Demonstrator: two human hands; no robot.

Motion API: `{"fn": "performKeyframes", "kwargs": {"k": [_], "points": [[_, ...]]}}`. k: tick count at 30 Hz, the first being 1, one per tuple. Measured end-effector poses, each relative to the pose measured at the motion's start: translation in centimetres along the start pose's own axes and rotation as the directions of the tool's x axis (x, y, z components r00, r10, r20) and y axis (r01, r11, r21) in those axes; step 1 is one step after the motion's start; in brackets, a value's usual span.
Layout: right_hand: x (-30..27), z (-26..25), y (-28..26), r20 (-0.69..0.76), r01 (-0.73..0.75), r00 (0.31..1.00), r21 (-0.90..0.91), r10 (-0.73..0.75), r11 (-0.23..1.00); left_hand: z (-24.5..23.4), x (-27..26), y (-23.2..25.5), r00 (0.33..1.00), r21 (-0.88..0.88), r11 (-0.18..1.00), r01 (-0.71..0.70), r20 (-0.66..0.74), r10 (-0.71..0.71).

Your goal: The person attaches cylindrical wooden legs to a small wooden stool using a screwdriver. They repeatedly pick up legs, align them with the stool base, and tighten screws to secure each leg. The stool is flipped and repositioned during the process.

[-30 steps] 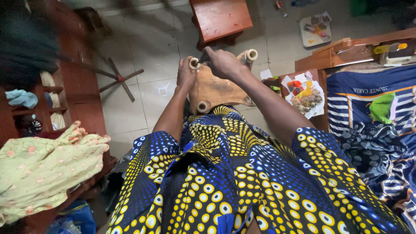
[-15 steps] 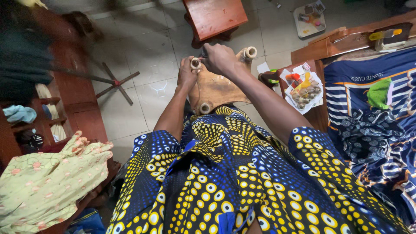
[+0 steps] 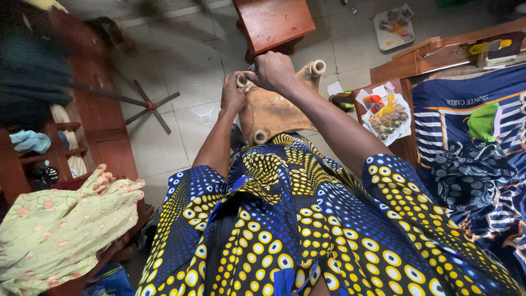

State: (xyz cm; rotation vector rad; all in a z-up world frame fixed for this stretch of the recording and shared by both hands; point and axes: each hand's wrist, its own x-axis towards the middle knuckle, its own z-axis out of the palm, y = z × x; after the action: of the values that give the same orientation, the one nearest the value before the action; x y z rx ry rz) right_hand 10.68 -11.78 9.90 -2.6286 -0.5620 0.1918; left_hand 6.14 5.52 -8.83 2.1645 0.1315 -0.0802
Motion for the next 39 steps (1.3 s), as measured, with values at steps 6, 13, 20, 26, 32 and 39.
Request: {"fn": "performKeyframes", "kwargs": {"k": [6,13,20,26,32,39], "points": [[-0.2,0.4,0.1,0.031,-0.013,0.999,-0.090,0.015,0.996,-0.1,0.8,-1.1,0.993,-0.009,0.994,-0.107,-0.041,0.107],[-0.2,0.5,0.4,0.036,-0.008,0.999,-0.127,0.012,0.992,0.1,0.5,0.3,1.000,-0.028,0.999,-0.025,0.003,0.025],[0.1,1.4,-0.2,0.072,-0.001,0.997,-0.165,0.013,0.986,0.5,0.7,-0.5,0.998,-0.009,0.998,-0.068,0.008,0.068],[1.0,1.3,-0.4,0.075,-0.020,0.997,-0.171,0.033,0.985,1.3,1.6,-0.9,0.989,0.179,0.976,0.122,0.066,-0.136],[1.8,0.8,0.2,0.155,-0.103,0.978,-0.235,0.141,0.967,0.0,1.0,1.4,0.998,0.129,0.991,-0.046,0.041,0.041],[2.0,0.8,0.4,0.087,-0.042,0.994,-0.216,0.062,0.976,-2.6,0.5,4.6,0.947,-0.046,0.947,-0.319,-0.053,0.317]]}}
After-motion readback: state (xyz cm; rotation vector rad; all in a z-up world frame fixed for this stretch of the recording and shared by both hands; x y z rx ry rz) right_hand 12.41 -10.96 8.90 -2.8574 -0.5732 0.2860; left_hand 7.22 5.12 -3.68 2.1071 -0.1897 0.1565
